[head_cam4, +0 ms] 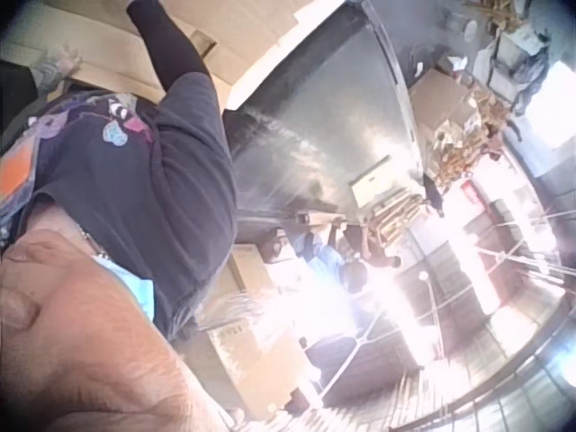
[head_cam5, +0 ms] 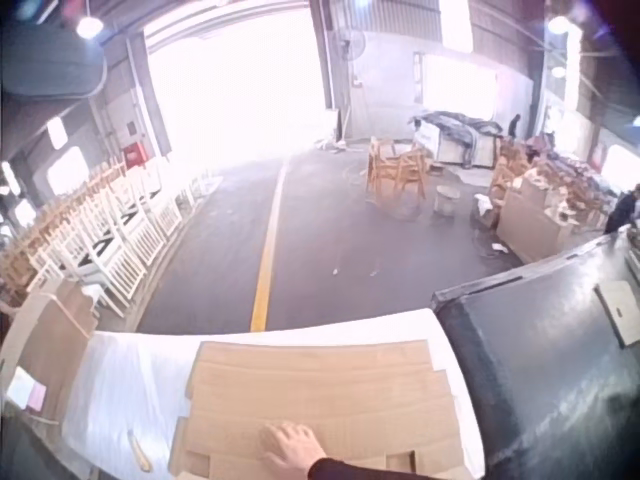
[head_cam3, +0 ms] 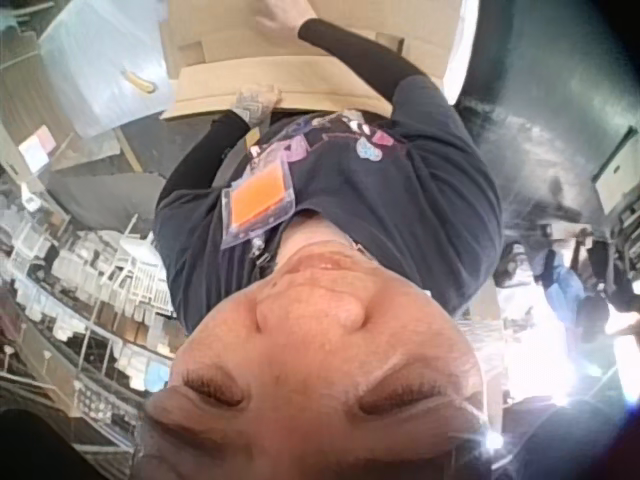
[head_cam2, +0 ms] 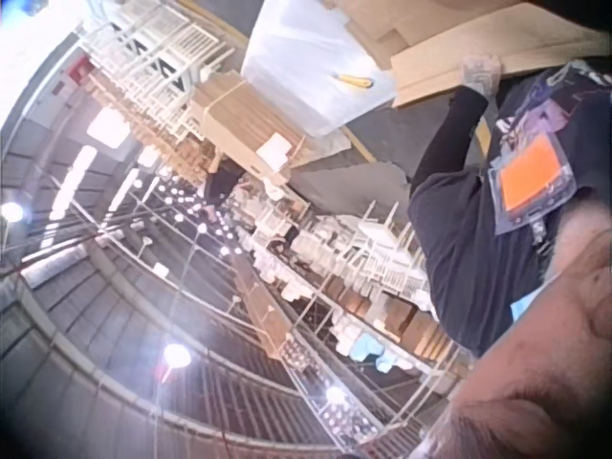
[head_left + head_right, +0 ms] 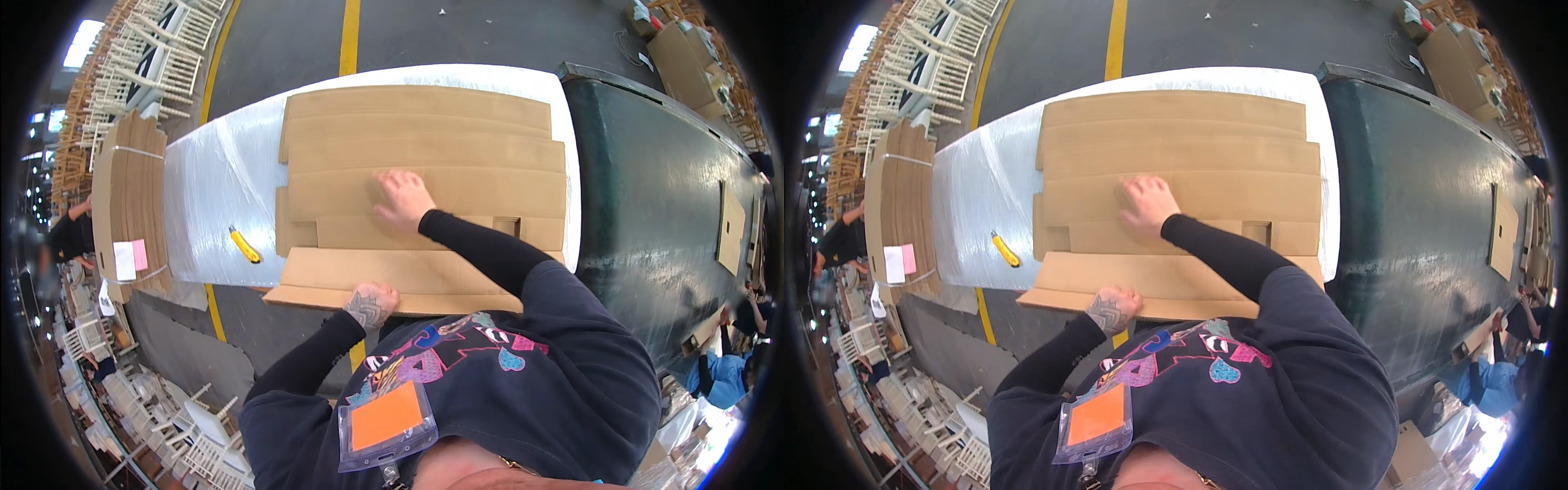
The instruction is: The person repeatedly picks up flat cardboard pieces from a table and stacks them into a neat pile. They use a yellow utility knife to cut a plastic tie from a bundle of cardboard and remove the tie. The person continues stacking individual cardboard pieces by hand.
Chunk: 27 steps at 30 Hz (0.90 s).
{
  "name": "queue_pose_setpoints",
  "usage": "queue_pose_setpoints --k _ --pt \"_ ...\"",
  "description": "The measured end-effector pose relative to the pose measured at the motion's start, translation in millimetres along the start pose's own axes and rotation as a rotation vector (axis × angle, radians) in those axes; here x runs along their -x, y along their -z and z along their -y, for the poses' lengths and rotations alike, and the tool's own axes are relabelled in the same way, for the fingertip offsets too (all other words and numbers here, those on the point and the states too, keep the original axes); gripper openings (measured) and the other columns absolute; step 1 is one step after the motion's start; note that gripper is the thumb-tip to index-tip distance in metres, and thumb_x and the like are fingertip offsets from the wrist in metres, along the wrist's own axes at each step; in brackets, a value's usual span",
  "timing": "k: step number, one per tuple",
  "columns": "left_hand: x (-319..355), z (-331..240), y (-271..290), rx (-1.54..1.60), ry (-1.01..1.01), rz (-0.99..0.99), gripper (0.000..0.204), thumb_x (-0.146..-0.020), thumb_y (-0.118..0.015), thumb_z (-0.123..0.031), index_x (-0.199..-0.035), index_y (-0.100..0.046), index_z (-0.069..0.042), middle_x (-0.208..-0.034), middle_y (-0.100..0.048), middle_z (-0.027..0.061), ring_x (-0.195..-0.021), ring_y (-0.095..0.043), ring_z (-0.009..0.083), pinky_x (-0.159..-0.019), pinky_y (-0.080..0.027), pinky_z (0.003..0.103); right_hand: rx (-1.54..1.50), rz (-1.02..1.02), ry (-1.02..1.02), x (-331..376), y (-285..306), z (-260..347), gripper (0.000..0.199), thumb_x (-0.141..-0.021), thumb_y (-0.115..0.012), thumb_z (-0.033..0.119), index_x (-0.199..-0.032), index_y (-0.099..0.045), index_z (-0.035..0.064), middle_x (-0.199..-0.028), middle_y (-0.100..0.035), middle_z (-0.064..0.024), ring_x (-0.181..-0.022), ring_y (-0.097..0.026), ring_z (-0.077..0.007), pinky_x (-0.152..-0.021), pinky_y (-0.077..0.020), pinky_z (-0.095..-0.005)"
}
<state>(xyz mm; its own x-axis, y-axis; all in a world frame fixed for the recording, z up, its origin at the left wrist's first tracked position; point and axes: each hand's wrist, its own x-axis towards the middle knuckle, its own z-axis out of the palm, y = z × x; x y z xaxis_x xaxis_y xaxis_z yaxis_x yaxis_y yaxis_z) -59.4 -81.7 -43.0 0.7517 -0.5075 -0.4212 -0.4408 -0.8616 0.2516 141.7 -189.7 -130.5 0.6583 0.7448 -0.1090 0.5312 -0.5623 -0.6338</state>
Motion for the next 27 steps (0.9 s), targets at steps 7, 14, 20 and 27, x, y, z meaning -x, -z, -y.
queue_pose_setpoints --k 7,14,20,27 --pt "-0.1 -2.3 -21.8 -0.016 -0.024 0.038 0.018 -0.078 -0.065 -0.022 -0.085 -0.062 -0.006 -0.081 -0.065 0.0124 -0.076 -0.068 0.0326 -0.066 -0.056 0.043 0.502 0.382 -0.291 -58.9 123.5 -90.3 0.083 -0.06 -0.089 0.054 -0.118 -0.057 0.0027 -0.115 -0.067 -0.0123 -0.111 -0.064 -0.0298 -0.095 -0.05 -0.0442" --pt "-75.4 140.8 89.0 0.094 -0.046 -0.032 0.082 -0.062 -0.079 -0.06 -0.12 -0.059 -0.006 -0.112 -0.061 0.0158 -0.107 -0.059 0.0357 -0.083 -0.05 0.05 0.349 0.499 -0.336 -53.9 126.2 -106.6 0.093 -0.05 -0.094 0.05 -0.118 -0.057 -0.0012 -0.114 -0.067 -0.0162 -0.109 -0.064 -0.0319 -0.092 -0.0522 -0.042" --pt "-176.7 261.1 100.9 0.006 0.138 0.013 0.09 -0.057 -0.09 -0.048 -0.127 -0.053 -0.004 -0.13 -0.055 0.0144 -0.127 -0.049 0.0333 -0.1 -0.045 0.043 0.263 0.675 -0.35 -67.8 137.0 -96.1 0.097 -0.052 -0.092 0.05 -0.125 -0.057 -0.0035 -0.117 -0.066 -0.0207 -0.112 -0.062 -0.0355 -0.095 -0.0506 -0.0417" --pt "-200.9 270.6 105.3 0.118 0.073 0.287 0.078 -0.056 -0.091 -0.045 -0.11 -0.057 0.0 -0.118 -0.063 0.0187 -0.116 -0.059 0.0332 -0.096 -0.048 0.039 0.3 0.632 -0.381 -47.3 136.7 -95.8 0.09 -0.057 -0.092 0.045 -0.123 -0.054 -0.0034 -0.117 -0.066 -0.0205 -0.111 -0.063 -0.0355 -0.092 -0.0517 -0.0423"
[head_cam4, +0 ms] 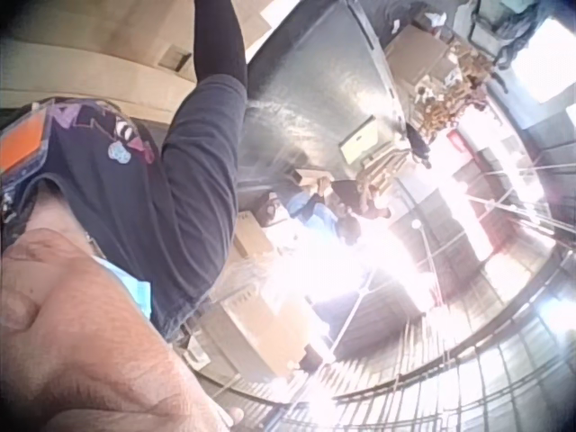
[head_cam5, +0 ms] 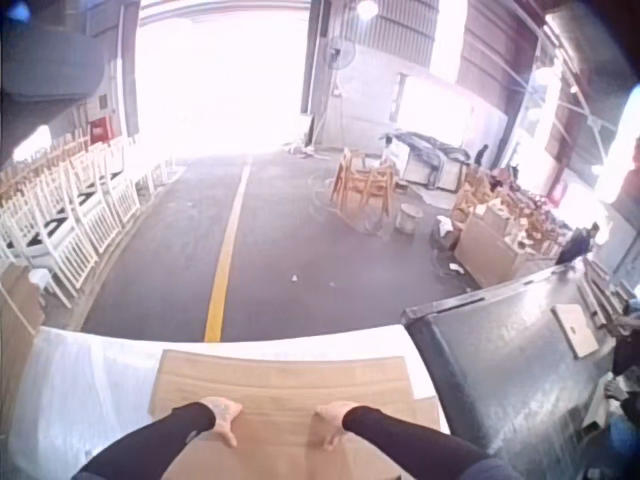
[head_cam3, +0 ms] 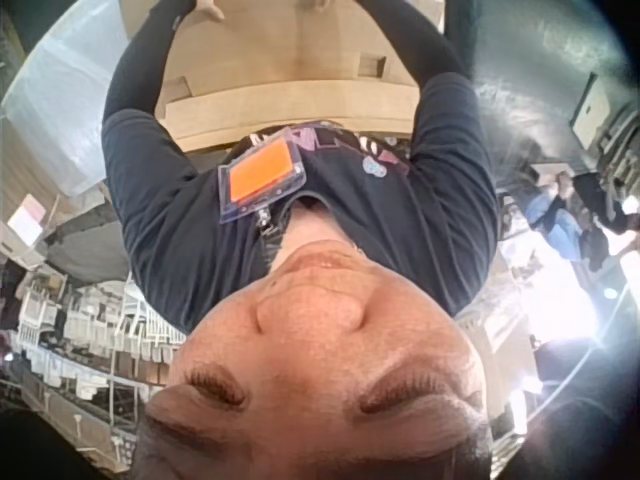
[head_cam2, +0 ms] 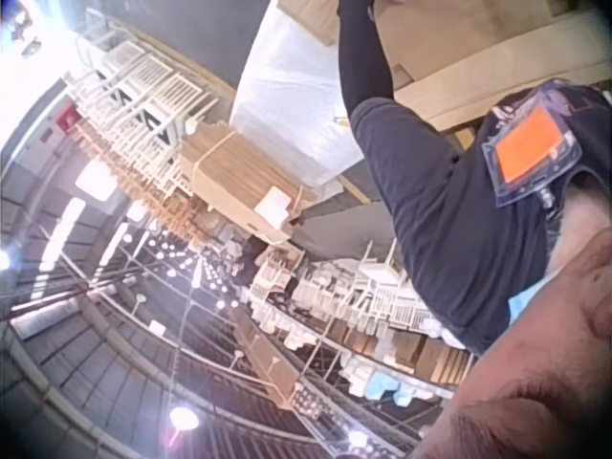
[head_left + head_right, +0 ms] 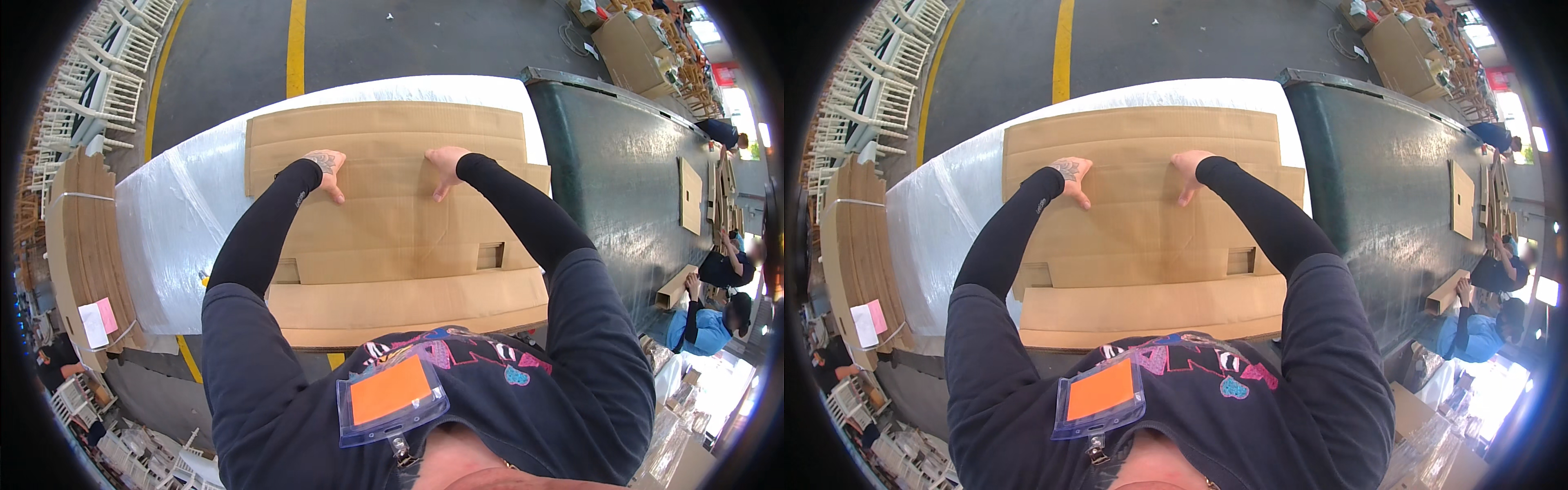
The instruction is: The person repeatedly picks up flat cardboard pieces from a table and stacks them into a neat pile. They use a yellow utility knife to cut a plastic tie from a bundle of cardboard and remove the tie. The person continues stacking individual cardboard pieces by hand.
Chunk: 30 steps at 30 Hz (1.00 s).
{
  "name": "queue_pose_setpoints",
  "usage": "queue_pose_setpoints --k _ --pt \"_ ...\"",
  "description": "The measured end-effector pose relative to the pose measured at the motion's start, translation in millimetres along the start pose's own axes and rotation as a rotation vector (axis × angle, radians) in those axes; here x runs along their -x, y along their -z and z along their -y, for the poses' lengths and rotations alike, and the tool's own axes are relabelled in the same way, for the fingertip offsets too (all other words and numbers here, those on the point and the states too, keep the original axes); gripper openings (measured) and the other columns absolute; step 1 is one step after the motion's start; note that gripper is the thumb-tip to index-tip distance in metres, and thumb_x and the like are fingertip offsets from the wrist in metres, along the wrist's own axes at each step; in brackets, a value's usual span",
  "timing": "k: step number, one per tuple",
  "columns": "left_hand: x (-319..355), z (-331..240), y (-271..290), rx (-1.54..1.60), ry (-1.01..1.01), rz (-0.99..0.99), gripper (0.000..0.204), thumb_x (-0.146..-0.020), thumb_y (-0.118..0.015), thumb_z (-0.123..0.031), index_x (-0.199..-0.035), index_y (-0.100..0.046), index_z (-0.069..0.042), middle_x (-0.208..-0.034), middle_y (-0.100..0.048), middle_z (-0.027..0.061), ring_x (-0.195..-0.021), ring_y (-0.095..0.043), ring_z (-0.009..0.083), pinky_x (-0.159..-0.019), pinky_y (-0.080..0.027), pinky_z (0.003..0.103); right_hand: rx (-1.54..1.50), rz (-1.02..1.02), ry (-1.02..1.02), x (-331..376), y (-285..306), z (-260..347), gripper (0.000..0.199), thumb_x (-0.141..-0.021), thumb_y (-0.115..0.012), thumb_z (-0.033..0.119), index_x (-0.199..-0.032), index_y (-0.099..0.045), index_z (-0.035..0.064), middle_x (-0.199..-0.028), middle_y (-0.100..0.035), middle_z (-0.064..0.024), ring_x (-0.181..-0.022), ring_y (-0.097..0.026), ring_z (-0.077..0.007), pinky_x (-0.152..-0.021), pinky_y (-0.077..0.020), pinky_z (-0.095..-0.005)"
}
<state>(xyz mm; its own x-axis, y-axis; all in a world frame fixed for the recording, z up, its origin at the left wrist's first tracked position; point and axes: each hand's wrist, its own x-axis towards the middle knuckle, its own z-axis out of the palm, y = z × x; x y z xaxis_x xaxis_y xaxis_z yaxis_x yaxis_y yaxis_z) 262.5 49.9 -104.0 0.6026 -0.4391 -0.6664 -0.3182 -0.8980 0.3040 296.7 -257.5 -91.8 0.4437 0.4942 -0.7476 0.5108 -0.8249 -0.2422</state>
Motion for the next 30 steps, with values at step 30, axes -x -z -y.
queue_pose_setpoints --k 30 --pt "37.0 -10.9 19.5 0.014 0.079 -0.224 0.072 -0.059 -0.088 -0.042 -0.11 -0.055 -0.002 -0.118 -0.062 0.02 -0.118 -0.057 0.036 -0.097 -0.046 0.041 0.019 -0.187 -0.021 38.2 25.2 13.7 0.073 -0.061 -0.091 0.039 -0.115 -0.06 0.0011 -0.107 -0.07 -0.0155 -0.103 -0.067 -0.0311 -0.085 -0.055 -0.0412"
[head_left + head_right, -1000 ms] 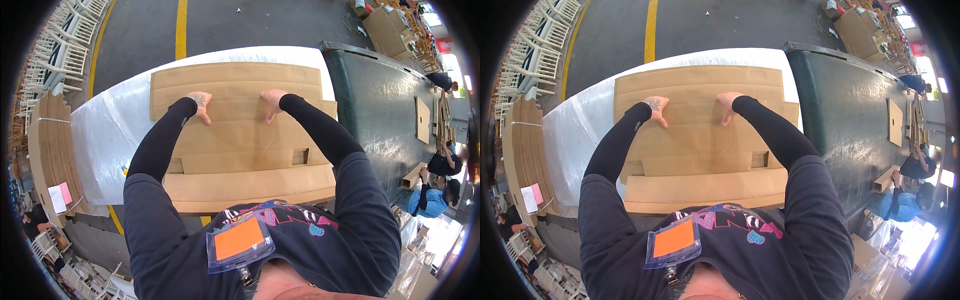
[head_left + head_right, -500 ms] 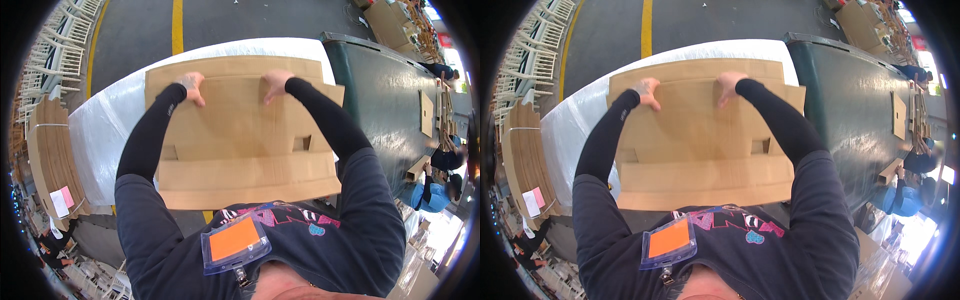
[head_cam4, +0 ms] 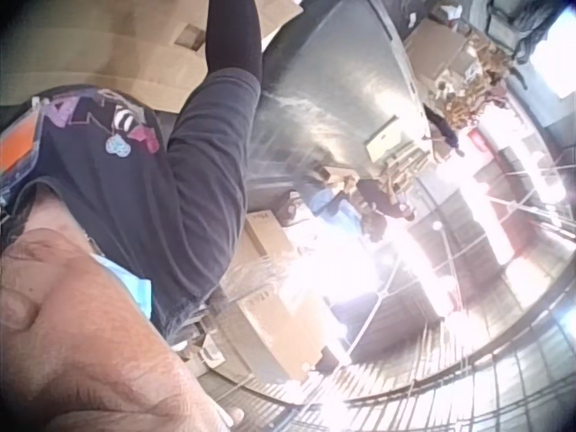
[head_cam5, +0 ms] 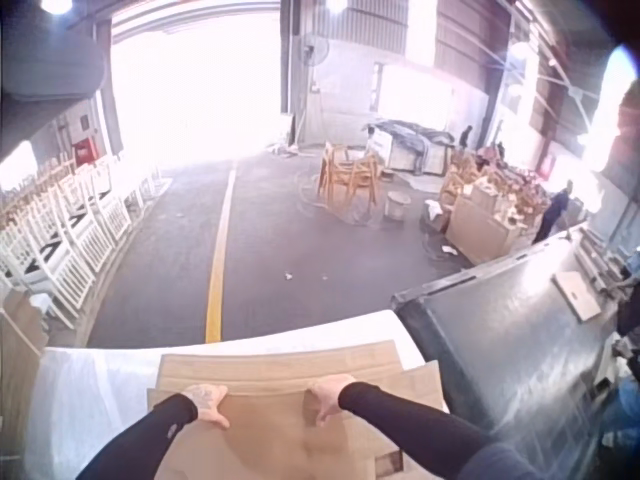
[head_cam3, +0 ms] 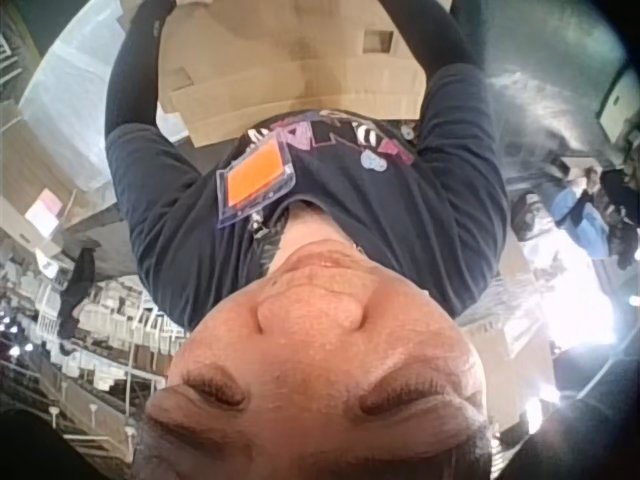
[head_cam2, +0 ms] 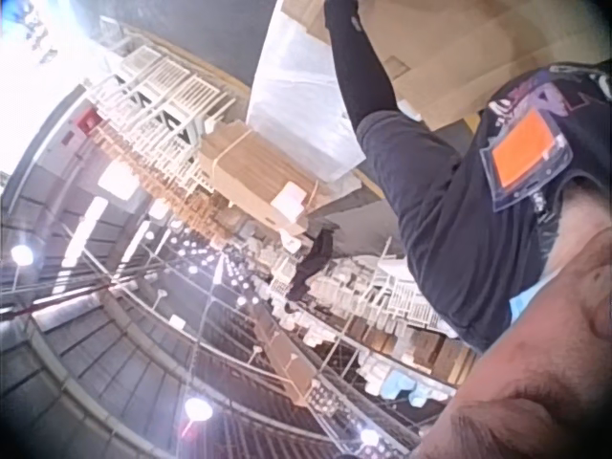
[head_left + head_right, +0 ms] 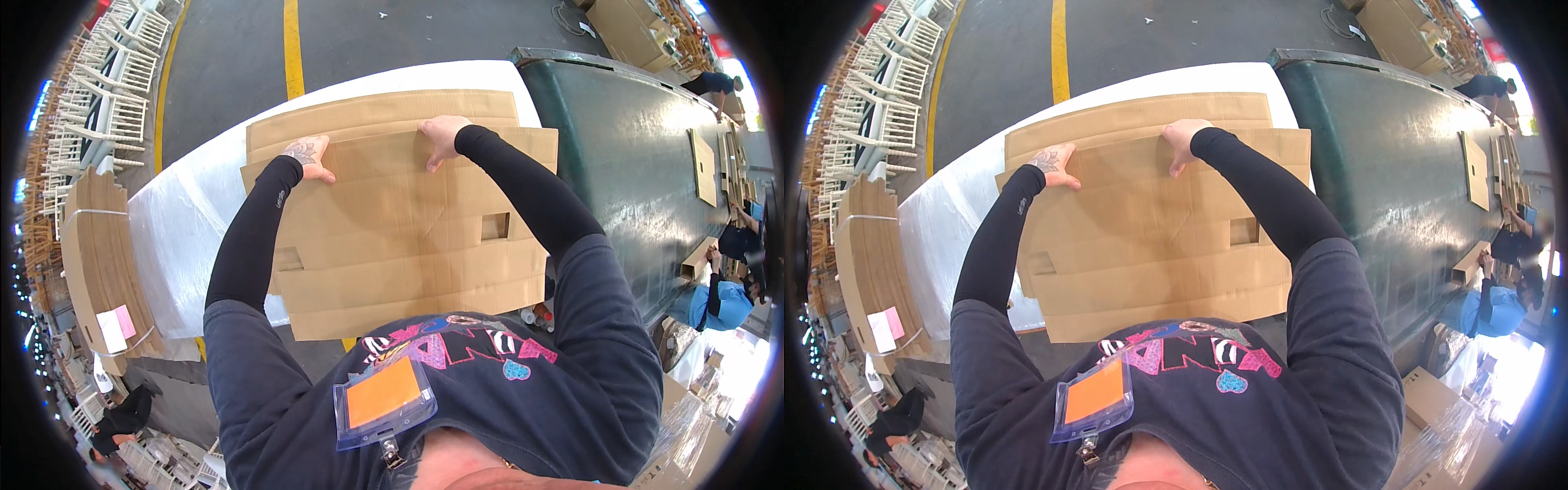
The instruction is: The person repeatedly picks up flat cardboard pieces from a table and stacks them into a neat pile. They use a yellow utility knife to cut a plastic tie from a bundle of cardboard and remove the tie. The person continues stacking individual cardboard pieces by hand.
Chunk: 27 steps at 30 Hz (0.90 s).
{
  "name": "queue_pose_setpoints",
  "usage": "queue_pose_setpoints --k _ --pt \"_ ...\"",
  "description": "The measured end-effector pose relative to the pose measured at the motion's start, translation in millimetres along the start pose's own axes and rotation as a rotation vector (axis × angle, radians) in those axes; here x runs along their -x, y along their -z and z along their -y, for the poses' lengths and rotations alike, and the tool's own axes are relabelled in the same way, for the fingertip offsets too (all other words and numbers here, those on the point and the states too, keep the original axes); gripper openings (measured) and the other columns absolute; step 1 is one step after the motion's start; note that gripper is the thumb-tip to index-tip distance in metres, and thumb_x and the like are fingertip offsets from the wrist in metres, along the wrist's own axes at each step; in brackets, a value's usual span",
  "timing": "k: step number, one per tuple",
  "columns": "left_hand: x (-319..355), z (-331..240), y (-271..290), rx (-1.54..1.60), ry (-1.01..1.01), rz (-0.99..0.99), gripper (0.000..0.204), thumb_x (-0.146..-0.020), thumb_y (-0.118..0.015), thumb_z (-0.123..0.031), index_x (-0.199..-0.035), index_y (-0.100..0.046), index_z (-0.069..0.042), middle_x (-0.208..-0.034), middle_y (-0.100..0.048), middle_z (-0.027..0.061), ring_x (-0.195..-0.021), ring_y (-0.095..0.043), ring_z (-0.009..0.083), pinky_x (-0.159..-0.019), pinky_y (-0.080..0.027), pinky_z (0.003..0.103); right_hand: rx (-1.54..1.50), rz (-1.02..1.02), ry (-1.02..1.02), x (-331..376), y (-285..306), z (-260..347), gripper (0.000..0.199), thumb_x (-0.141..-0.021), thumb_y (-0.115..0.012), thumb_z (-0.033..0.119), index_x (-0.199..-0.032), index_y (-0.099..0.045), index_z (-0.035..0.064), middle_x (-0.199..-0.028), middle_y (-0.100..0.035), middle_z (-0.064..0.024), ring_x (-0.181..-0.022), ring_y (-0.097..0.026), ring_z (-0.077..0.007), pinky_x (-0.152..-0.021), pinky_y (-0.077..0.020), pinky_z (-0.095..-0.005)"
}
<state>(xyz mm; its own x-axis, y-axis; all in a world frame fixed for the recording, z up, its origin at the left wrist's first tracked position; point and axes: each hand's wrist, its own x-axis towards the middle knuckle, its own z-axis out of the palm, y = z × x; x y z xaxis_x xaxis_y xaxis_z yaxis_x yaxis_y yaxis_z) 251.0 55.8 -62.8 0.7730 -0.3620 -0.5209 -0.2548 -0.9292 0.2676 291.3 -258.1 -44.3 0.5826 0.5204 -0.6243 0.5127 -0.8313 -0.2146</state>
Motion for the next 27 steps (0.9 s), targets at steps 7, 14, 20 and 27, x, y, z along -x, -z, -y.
queue_pose_setpoints --k 7,14,20,27 --pt "8.9 -15.2 0.1 -0.063 0.059 -0.01 0.074 -0.054 -0.09 -0.04 -0.105 -0.052 -0.002 -0.109 -0.064 0.0191 -0.113 -0.058 0.0383 -0.095 -0.046 0.044 0.029 -0.103 -0.026 12.4 -4.2 12.3 0.073 -0.058 -0.093 0.037 -0.114 -0.059 0.0041 -0.107 -0.07 -0.0134 -0.103 -0.067 -0.0306 -0.084 -0.0547 -0.0418" --pt "34.1 -33.1 -40.3 -0.174 0.076 -0.44 0.063 -0.057 -0.089 -0.036 -0.103 -0.058 -0.008 -0.103 -0.064 0.0099 -0.102 -0.061 0.0287 -0.09 -0.044 0.043 -0.001 -0.653 -0.029 25.4 -60.9 18.0 0.061 -0.054 -0.091 0.029 -0.101 -0.058 0.009 -0.099 -0.065 -0.0066 -0.101 -0.062 -0.0281 -0.086 -0.0466 -0.039" --pt "38.4 -36.1 -143.9 -0.37 0.053 -1.089 0.04 -0.076 -0.076 -0.028 -0.108 -0.061 -0.008 -0.106 -0.059 0.0071 -0.106 -0.055 0.0251 -0.098 -0.041 0.048 0.166 -1.23 -0.052 10.4 -129.8 27.5 0.02 -0.078 -0.066 0.02 -0.096 -0.057 0.0137 -0.088 -0.056 -0.0022 -0.09 -0.055 -0.0229 -0.084 -0.0425 -0.0387" --pt "9.8 -53.7 -44.2 -0.133 0.259 -0.278 0.059 -0.072 -0.082 -0.035 -0.118 -0.058 -0.008 -0.107 -0.067 0.013 -0.106 -0.063 0.0288 -0.097 -0.042 0.047 -0.014 -0.904 -0.021 16.1 -104.3 10.3 0.031 -0.072 -0.076 0.018 -0.096 -0.058 0.0117 -0.095 -0.06 -0.0057 -0.098 -0.057 -0.027 -0.086 -0.0424 -0.0407"
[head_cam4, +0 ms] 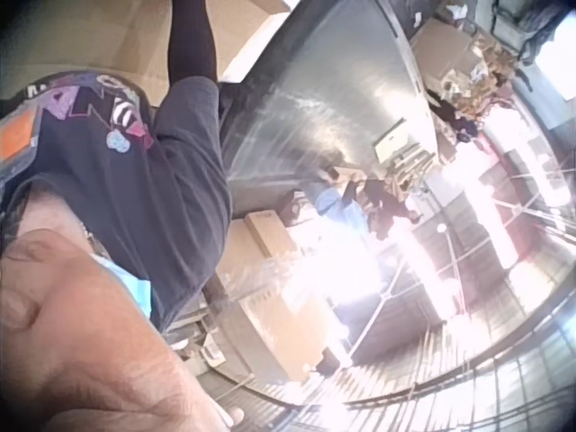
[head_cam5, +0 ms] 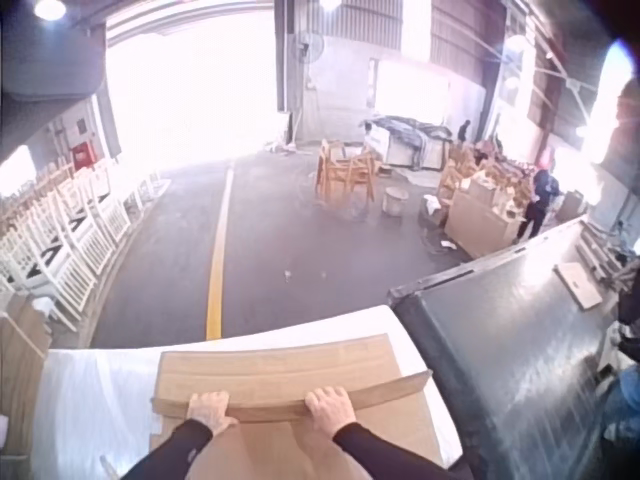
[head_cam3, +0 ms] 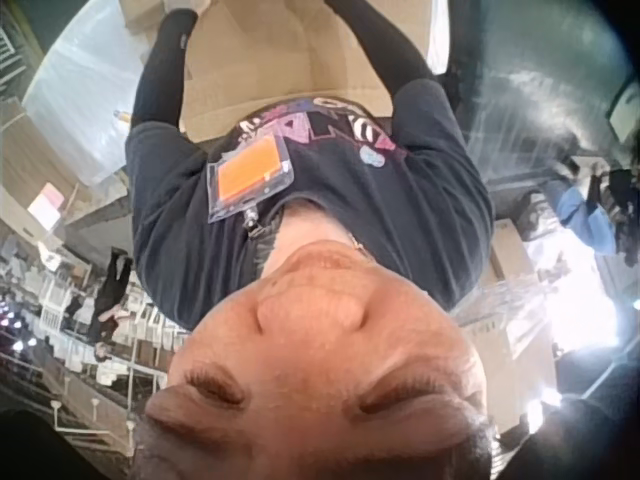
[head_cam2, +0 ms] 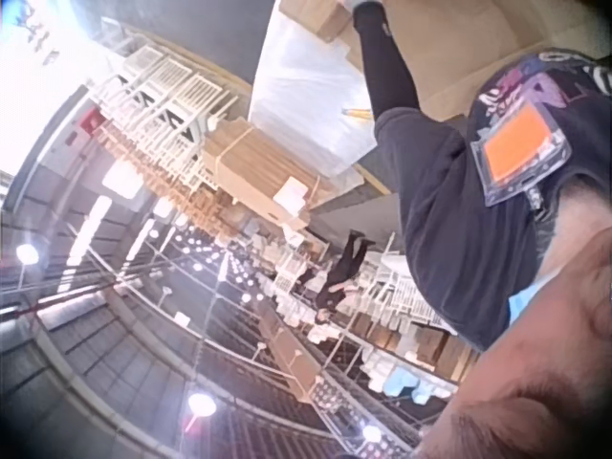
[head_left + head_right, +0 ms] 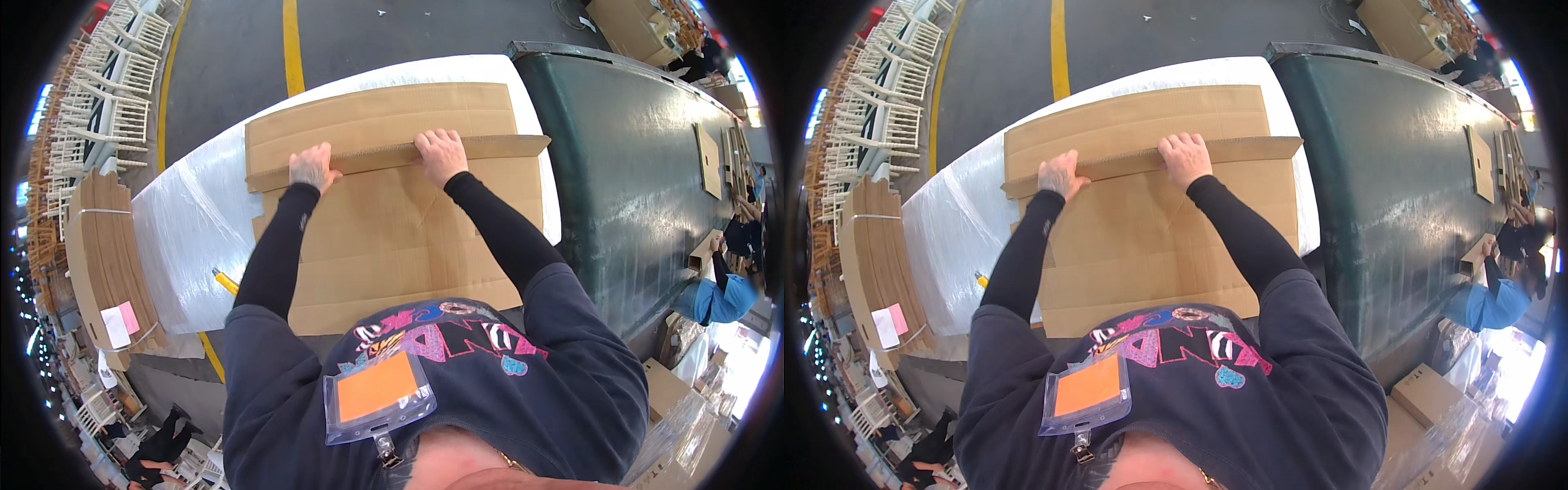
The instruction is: The person repeatedly picks up flat cardboard pieces from a table and stacks them into a neat pile. They use a yellow utility knife to cut a plastic tie from a bundle of cardboard and remove the tie. The person continues stacking individual cardboard pieces by hand.
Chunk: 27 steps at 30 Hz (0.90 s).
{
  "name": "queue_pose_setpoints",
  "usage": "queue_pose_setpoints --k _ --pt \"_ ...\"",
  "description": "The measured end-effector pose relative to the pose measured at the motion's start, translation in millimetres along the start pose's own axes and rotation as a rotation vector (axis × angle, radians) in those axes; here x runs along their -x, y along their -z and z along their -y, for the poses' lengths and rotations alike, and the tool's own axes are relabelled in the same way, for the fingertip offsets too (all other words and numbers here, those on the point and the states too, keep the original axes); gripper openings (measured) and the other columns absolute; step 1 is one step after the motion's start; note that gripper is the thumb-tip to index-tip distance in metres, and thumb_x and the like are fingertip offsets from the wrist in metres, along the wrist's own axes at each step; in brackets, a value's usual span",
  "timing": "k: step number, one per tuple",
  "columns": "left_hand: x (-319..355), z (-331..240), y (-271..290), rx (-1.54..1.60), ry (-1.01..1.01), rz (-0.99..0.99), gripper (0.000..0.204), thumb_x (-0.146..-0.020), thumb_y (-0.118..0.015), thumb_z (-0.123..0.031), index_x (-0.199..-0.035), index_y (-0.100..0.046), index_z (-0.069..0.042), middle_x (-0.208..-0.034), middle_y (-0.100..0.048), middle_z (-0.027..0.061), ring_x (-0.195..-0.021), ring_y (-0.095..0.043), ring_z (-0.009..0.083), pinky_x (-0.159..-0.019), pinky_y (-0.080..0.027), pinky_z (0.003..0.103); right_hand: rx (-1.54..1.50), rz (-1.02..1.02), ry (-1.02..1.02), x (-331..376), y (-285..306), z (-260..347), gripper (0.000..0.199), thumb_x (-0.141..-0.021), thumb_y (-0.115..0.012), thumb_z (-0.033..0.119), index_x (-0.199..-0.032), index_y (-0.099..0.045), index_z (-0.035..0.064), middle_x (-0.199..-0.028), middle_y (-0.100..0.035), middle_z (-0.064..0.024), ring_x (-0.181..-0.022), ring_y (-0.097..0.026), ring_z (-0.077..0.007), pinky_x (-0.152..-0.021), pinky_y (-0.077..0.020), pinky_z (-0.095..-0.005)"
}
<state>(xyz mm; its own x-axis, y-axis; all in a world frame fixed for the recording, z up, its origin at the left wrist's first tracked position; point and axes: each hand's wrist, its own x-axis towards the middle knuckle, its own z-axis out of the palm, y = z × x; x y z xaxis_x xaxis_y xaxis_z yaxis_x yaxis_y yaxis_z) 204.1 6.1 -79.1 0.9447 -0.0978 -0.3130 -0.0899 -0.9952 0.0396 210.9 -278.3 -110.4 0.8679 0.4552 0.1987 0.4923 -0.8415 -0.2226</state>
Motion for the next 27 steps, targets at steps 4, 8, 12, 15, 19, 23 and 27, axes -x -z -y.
queue_pose_setpoints --k 4,8,12,15,19,23,27 --pt "-39.3 8.4 25.4 0.075 -0.097 0.024 0.055 -0.071 -0.083 -0.033 -0.118 -0.063 -0.012 -0.112 -0.07 0.0107 -0.111 -0.064 0.0261 -0.094 -0.045 0.045 0.001 -0.361 0.268 -18.2 11.2 21.2 0.044 -0.075 -0.075 0.019 -0.116 -0.06 0.0116 -0.114 -0.058 -0.0102 -0.108 -0.057 -0.0308 -0.096 -0.0438 -0.0449" --pt "-78.1 -17.4 36.8 0.027 -0.182 -0.038 0.048 -0.071 -0.083 -0.031 -0.111 -0.067 -0.012 -0.112 -0.07 0.009 -0.11 -0.065 0.0275 -0.092 -0.049 0.045 -0.241 0.077 0.91 22.3 -37.9 80.9 0.048 -0.085 -0.06 0.021 -0.133 -0.052 0.0164 -0.139 -0.048 -0.0128 -0.133 -0.046 -0.0294 -0.113 -0.039 -0.0439" --pt "-100.2 -26.9 38.8 -0.038 -0.216 0.08 0.042 -0.071 -0.082 -0.029 -0.106 -0.067 -0.01 -0.109 -0.07 0.011 -0.109 -0.065 0.0296 -0.089 -0.052 0.044 -0.387 0.225 0.914 24.5 -63.6 93.8 0.049 -0.09 -0.061 0.024 -0.136 -0.049 0.0142 -0.146 -0.043 -0.0131 -0.142 -0.036 -0.0272 -0.12 -0.0295 -0.0428" --pt "-105.5 -21.7 35.1 0.0 -0.217 0.123 0.038 -0.07 -0.081 -0.027 -0.098 -0.064 -0.008 -0.104 -0.069 0.0128 -0.107 -0.064 0.032 -0.087 -0.051 0.044 -0.417 0.282 0.882 23.6 -69.2 96.4 0.046 -0.092 -0.058 0.026 -0.136 -0.049 0.012 -0.147 -0.043 -0.0128 -0.143 -0.035 -0.0255 -0.121 -0.0271 -0.0427" --pt "-70.8 -16.0 28.7 0.071 -0.249 -0.071 0.028 -0.071 -0.076 -0.018 -0.091 -0.061 -0.006 -0.094 -0.066 0.0131 -0.097 -0.064 0.0333 -0.081 -0.05 0.043 -0.378 0.317 0.906 25.3 -72.5 99.5 0.046 -0.094 -0.055 0.028 -0.136 -0.049 0.0106 -0.147 -0.044 -0.013 -0.143 -0.035 -0.0242 -0.122 -0.0255 -0.0424" --pt "30.8 -37.7 52.8 0.169 -0.252 -0.395 0.023 -0.069 -0.072 -0.01 -0.089 -0.061 -0.007 -0.082 -0.06 0.0101 -0.086 -0.062 0.031 -0.079 -0.048 0.04 -0.283 0.312 0.973 31.5 -75.8 90.2 0.046 -0.096 -0.051 0.032 -0.137 -0.049 0.0099 -0.147 -0.044 -0.0135 -0.144 -0.034 -0.0267 -0.121 -0.0247 -0.0436" --pt "129.5 -50.9 -24.8 0.141 -0.12 -0.807 0.027 -0.068 -0.066 -0.007 -0.095 -0.066 -0.009 -0.086 -0.059 0.0064 -0.088 -0.061 0.0252 -0.08 -0.048 0.04 -0.31 0.395 0.908 38.5 -80.0 93.4 0.045 -0.097 -0.05 0.034 -0.136 -0.05 0.0107 -0.145 -0.045 -0.0146 -0.143 -0.033 -0.0301 -0.121 -0.0248 -0.0455"
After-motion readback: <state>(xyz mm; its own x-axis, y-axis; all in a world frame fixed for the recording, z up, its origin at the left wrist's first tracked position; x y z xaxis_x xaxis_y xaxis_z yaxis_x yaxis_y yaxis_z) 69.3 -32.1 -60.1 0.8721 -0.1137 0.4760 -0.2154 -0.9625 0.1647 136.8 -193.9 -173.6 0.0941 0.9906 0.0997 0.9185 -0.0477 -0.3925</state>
